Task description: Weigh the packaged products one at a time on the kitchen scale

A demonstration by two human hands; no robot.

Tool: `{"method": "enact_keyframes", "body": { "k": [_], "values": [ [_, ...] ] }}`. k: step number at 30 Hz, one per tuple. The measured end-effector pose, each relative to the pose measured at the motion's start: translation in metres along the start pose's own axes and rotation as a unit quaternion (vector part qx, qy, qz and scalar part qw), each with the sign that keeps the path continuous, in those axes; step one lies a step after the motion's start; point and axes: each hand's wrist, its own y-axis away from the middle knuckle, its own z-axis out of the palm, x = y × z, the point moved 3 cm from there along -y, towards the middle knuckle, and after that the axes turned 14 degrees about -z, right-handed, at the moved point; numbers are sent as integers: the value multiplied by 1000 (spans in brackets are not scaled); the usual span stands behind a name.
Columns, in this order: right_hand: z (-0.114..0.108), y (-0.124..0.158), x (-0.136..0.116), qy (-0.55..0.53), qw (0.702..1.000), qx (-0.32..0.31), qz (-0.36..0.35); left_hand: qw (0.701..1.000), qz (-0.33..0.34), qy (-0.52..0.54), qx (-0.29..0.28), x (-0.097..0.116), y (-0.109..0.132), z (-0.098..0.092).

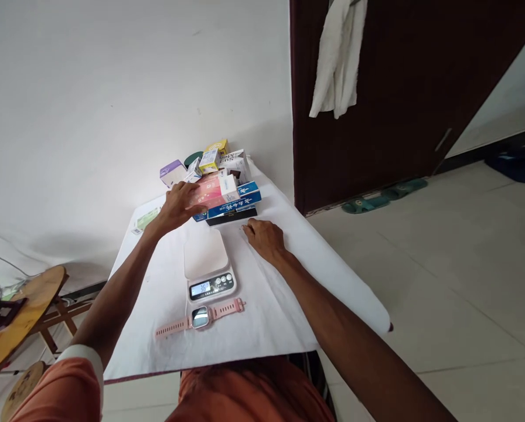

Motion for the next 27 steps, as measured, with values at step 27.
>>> {"method": "enact_keyframes", "body": {
  "k": [27],
  "values": [
    [11,-1,12,-20,999,37,-5,992,-44,4,-115,-28,140,22]
  ]
}}
